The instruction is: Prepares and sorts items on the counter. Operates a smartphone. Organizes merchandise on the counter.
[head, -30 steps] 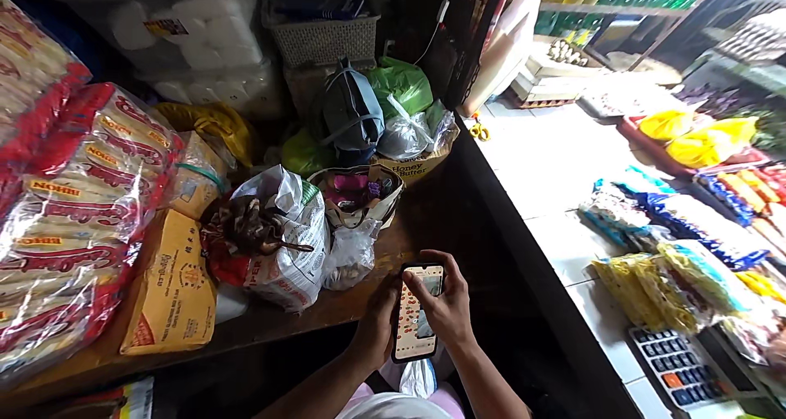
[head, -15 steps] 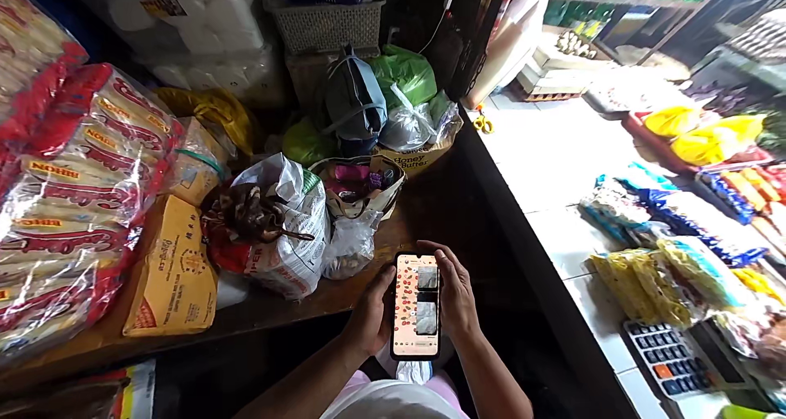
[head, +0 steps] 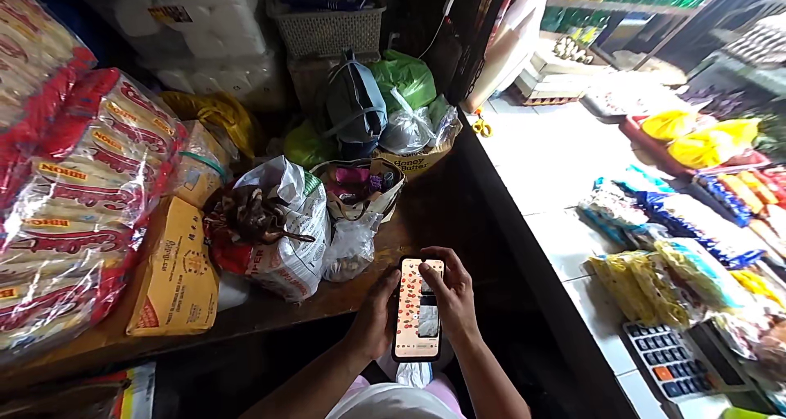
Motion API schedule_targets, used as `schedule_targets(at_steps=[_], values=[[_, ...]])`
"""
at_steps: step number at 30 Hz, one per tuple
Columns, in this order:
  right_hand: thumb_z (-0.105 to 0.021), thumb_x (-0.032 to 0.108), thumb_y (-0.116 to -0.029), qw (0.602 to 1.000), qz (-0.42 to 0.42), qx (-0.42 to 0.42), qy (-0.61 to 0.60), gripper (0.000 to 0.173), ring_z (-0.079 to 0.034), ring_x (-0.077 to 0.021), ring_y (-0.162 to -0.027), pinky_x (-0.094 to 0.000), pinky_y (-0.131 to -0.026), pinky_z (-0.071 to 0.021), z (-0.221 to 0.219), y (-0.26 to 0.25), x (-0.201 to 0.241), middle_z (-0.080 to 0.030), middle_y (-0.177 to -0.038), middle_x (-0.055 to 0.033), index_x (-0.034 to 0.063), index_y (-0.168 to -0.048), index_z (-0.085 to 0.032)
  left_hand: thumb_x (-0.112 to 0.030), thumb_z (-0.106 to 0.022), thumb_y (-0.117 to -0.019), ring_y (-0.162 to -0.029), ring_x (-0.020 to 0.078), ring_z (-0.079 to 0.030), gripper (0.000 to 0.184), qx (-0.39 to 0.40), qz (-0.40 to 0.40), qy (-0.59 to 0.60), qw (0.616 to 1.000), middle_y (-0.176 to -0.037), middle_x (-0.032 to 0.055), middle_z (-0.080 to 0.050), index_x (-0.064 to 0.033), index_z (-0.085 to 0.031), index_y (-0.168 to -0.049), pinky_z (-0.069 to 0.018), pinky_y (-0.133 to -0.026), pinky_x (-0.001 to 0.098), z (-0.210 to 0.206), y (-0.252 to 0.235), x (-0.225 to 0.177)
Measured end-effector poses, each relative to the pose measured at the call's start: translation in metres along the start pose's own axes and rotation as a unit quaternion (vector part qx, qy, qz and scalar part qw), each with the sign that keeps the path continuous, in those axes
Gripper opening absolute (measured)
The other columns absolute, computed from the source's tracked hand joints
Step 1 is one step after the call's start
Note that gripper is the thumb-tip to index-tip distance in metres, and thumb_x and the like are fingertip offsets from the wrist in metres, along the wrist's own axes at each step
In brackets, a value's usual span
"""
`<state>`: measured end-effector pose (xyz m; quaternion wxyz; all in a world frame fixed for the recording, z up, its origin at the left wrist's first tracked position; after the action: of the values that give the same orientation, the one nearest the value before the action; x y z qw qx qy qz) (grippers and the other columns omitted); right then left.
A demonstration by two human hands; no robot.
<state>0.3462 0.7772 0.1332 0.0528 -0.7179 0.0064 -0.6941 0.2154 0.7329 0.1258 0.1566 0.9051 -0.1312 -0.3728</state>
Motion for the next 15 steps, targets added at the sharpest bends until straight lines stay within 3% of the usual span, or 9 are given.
schedule_targets(at_steps=[4, 9, 11, 13, 15], values=[[-0.074, 0.022, -0.0858, 0.998, 0.019, -0.022, 0.058, 0.035, -0.067, -0.0020, -0.089, -0.0192, -0.076, -0.0578, -0.0019, 0.0028, 0.0014, -0.069, -0.101, -0.0013, 0.0005, -0.112, -0.064, -0.020, -0.032, -0.1108, -0.098, 0.0130, -0.071, 0.035, 0.013, -0.055, -0.050, 0.997, -0.110, 0.0054, -0.071, -0.0049, -0.053, -0.133, -0.0607, -0.088, 0.0321, 0.0009, 0.0017, 0.0046], [-0.080, 0.022, -0.0813, 0.994, 0.062, -0.039, 0.081, 0.039, -0.066, 0.0002, -0.091, -0.0164, -0.079, -0.0568, -0.0053, 0.0045, -0.0026, -0.069, -0.103, -0.0013, -0.0002, -0.109, -0.064, -0.017, -0.029, -0.1110, -0.101, 0.0113, -0.070, 0.036, 0.017, -0.072, -0.076, 0.994, -0.112, 0.0042, -0.070, -0.0019, -0.050, -0.136, -0.0601, -0.089, 0.0311, 0.0015, 0.0035, 0.0044], [-0.075, 0.024, -0.0867, 0.995, 0.059, -0.030, 0.076, 0.035, -0.066, -0.0002, -0.091, -0.0176, -0.079, -0.0569, -0.0044, 0.0045, -0.0022, -0.069, -0.103, -0.0017, -0.0004, -0.110, -0.064, -0.020, -0.030, -0.1109, -0.098, 0.0119, -0.071, 0.035, 0.017, -0.065, -0.068, 0.995, -0.110, 0.0043, -0.071, -0.0043, -0.051, -0.135, -0.0608, -0.088, 0.0314, 0.0024, 0.0042, 0.0044], [-0.059, 0.021, -0.0972, 0.997, 0.060, -0.011, 0.054, 0.027, -0.064, -0.0002, -0.096, -0.0190, -0.085, -0.0542, -0.0024, 0.0041, -0.0021, -0.068, -0.105, -0.0014, -0.0013, -0.111, -0.065, -0.021, -0.031, -0.1105, -0.098, 0.0141, -0.072, 0.035, 0.016, -0.057, -0.057, 0.997, -0.110, 0.0060, -0.072, -0.0047, -0.052, -0.134, -0.0612, -0.088, 0.0332, 0.0043, 0.0049, 0.0039], [-0.046, 0.013, -0.1009, 0.998, 0.052, -0.013, 0.031, 0.027, -0.063, -0.0003, -0.100, -0.0189, -0.090, -0.0519, -0.0025, 0.0029, -0.0023, -0.069, -0.104, -0.0006, -0.0018, -0.108, -0.068, -0.022, -0.031, -0.1110, -0.099, 0.0151, -0.072, 0.035, 0.011, -0.050, -0.053, 0.997, -0.110, 0.0070, -0.071, -0.0047, -0.052, -0.134, -0.0612, -0.087, 0.0335, 0.0054, 0.0056, 0.0032]])
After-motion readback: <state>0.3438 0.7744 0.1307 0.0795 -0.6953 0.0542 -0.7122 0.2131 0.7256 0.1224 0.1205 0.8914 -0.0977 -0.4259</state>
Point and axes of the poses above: each hand's wrist, its own y-axis away from the middle knuckle, its own z-axis out of the back of the hand, x = y × z, the point moved 2 cm from there along -y, towards the middle knuckle
